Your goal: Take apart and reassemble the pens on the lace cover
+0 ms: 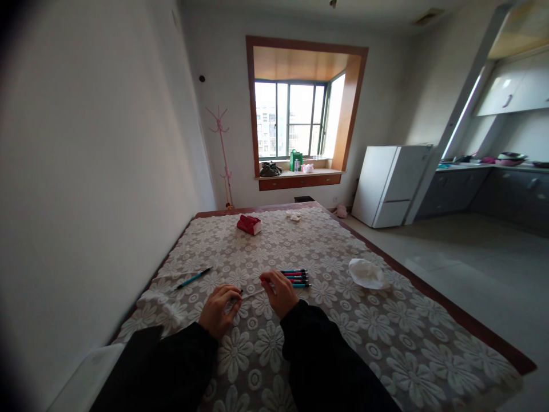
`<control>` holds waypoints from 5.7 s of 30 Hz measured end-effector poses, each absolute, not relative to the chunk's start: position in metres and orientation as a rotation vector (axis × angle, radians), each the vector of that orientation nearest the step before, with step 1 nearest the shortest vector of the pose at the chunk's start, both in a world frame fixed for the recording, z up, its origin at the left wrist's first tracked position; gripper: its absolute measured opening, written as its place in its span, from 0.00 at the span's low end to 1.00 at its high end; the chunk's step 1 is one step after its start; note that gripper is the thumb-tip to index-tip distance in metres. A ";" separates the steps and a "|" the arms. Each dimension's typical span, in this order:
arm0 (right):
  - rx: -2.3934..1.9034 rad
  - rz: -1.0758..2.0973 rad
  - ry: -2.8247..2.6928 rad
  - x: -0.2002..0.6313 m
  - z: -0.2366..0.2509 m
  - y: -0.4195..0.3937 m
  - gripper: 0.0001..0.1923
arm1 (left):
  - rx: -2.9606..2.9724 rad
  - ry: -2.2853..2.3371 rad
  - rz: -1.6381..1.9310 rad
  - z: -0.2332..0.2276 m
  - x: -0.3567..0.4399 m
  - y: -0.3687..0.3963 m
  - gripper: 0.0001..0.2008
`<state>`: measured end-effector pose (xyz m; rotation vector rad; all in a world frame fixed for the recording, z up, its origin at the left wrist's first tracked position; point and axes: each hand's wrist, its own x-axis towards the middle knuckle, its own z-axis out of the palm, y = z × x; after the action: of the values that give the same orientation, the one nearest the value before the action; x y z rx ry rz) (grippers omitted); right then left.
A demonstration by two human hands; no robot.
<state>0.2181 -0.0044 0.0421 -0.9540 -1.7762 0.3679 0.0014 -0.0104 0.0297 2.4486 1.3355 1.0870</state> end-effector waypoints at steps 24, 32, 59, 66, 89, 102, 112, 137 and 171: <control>-1.209 0.139 -2.344 0.215 0.023 -0.002 0.16 | 2.413 1.605 0.974 0.021 -0.004 -0.009 0.04; -1.308 0.040 -2.366 0.213 0.017 -0.004 0.16 | 2.434 1.564 1.005 0.023 -0.002 -0.011 0.09; -1.384 0.016 -2.392 0.198 0.019 -0.006 0.02 | 2.417 1.548 0.954 0.019 -0.005 -0.007 0.04; -1.366 0.000 -2.429 0.195 0.018 -0.005 0.03 | 2.448 1.520 0.921 0.021 -0.004 -0.007 0.05; -1.120 0.071 -2.439 0.194 0.011 -0.002 0.03 | 2.523 1.312 0.912 0.021 -0.001 -0.007 0.05; -1.059 0.360 -1.867 0.206 0.016 0.004 0.04 | 2.458 1.482 0.974 0.026 -0.001 -0.010 0.06; -1.020 0.540 -1.768 0.209 0.004 0.012 0.12 | 2.410 1.596 0.997 0.026 -0.002 -0.010 0.05; -0.906 0.307 -2.344 0.198 0.014 -0.008 0.19 | 2.574 1.268 0.961 0.019 0.000 -0.008 0.05; -1.308 -0.006 -2.321 0.208 0.013 0.004 0.04 | 2.499 1.390 0.932 0.020 -0.003 -0.007 0.08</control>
<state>0.2083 0.0035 0.0126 -1.3085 -2.3210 -0.0056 -0.0032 -0.0066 0.0204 2.4995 1.3896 0.9316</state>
